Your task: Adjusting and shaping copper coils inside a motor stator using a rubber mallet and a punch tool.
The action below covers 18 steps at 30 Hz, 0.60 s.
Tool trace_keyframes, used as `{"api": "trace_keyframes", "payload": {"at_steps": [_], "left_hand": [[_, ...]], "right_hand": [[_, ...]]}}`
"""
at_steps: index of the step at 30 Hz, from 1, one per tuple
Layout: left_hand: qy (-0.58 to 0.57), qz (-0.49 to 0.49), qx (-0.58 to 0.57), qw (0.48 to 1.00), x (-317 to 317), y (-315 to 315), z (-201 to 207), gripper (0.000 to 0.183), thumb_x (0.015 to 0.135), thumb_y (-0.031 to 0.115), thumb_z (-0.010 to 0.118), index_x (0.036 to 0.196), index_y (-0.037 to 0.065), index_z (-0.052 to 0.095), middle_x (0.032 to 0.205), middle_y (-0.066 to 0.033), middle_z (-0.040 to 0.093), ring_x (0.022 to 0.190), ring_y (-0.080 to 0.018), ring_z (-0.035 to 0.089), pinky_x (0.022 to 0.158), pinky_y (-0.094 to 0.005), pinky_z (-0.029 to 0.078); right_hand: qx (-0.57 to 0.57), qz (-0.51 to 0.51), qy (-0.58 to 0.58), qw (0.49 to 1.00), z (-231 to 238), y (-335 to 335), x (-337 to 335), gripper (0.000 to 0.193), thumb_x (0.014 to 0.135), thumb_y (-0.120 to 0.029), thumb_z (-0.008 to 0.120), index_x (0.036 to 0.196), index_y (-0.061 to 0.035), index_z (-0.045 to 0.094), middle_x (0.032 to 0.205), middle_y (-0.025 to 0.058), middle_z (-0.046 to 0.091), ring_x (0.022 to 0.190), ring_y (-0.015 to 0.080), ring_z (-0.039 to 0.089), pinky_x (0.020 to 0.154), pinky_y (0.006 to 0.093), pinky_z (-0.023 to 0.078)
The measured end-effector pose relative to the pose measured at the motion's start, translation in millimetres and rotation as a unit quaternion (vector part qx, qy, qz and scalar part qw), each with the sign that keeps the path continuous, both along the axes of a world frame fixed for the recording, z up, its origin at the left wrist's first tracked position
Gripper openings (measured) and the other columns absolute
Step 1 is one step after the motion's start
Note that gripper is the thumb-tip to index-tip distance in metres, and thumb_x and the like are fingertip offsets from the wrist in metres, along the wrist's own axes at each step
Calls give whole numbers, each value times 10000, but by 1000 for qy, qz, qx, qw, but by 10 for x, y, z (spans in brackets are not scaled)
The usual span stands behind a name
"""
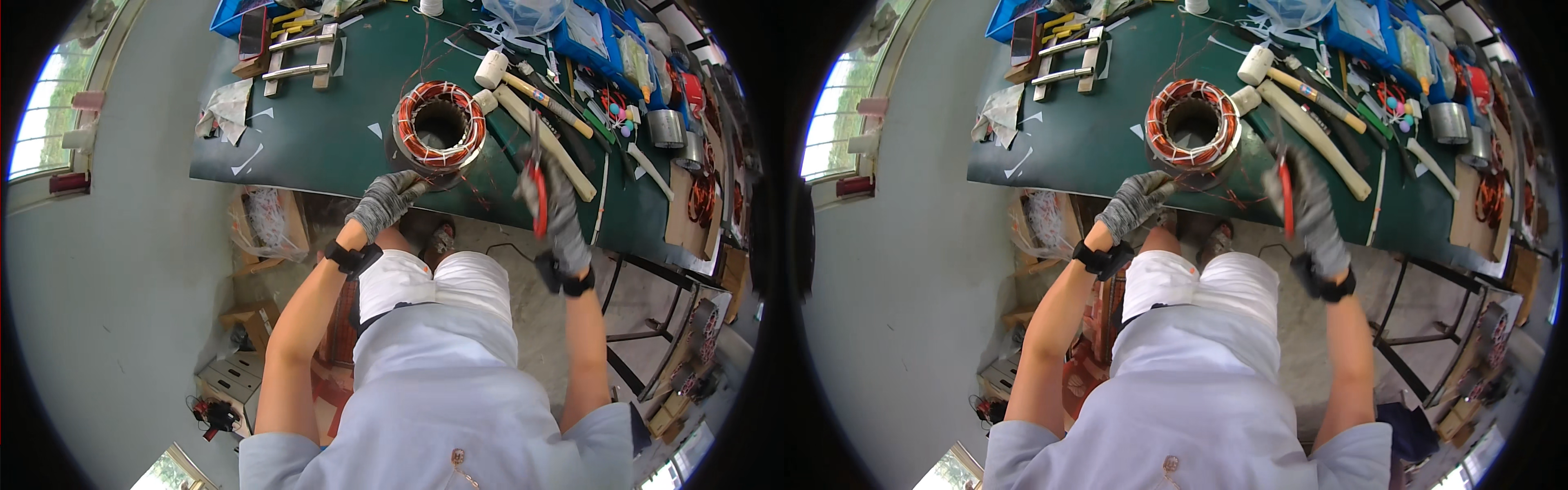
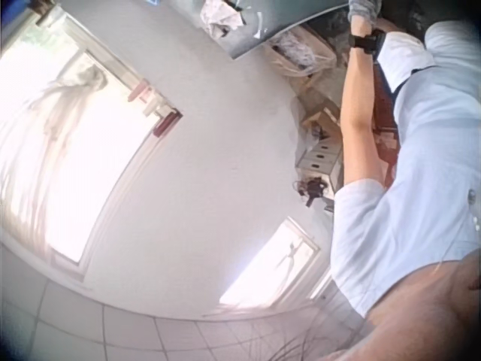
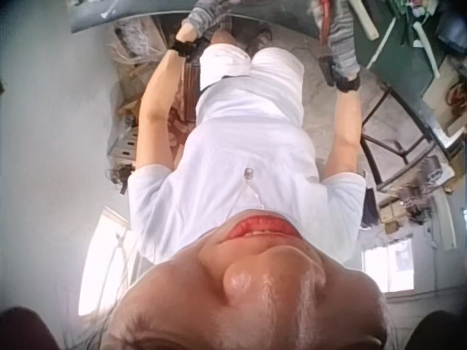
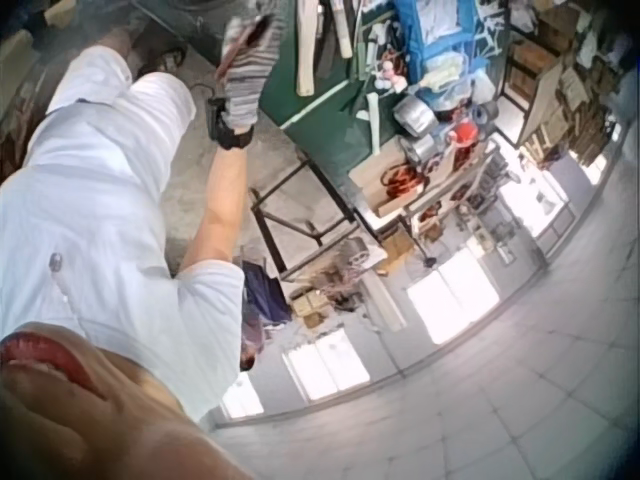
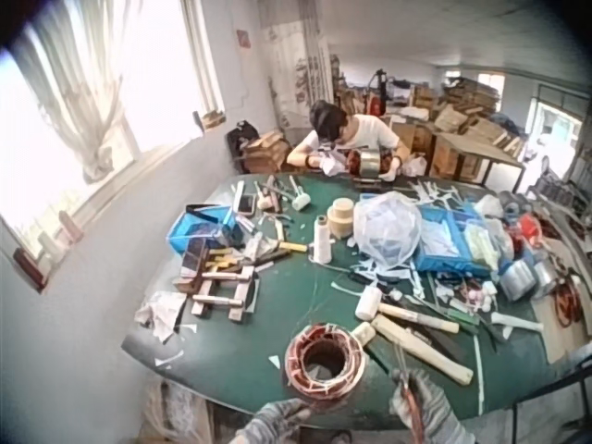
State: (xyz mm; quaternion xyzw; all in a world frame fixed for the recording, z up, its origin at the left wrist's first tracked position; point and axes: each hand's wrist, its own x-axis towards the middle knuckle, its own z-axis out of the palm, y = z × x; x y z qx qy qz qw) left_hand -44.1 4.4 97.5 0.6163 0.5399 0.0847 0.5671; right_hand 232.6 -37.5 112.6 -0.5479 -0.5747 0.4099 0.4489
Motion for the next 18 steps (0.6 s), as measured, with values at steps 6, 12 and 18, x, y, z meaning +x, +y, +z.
{"api": "trace_keyframes", "payload": {"at_steps": [6,12,18], "left_hand": [[-72,-17,-61,995,-47,38,1,213,867,198,506,962,15,557,694,-10,508,577,-68,468,525,-231,427],[-54,-37,23,998,-197,147,-55,265,865,239,490,929,-5,572,729,-46,557,678,-135,505,639,-276,437],[-2,1,1,1000,-164,176,-27,224,840,210,543,912,2,582,677,-35,524,622,-111,478,580,-266,424]], "right_hand": [[-198,133,37,970,89,-696,-529,324,788,-132,584,1074,-6,501,956,138,585,844,242,578,761,312,461],[-86,244,-136,956,237,-633,-690,334,765,-163,607,1051,-9,531,1002,178,574,913,324,556,808,351,442],[-147,108,45,982,681,-671,-487,390,766,-152,610,1115,-24,492,966,136,578,853,290,568,787,359,449]]}}
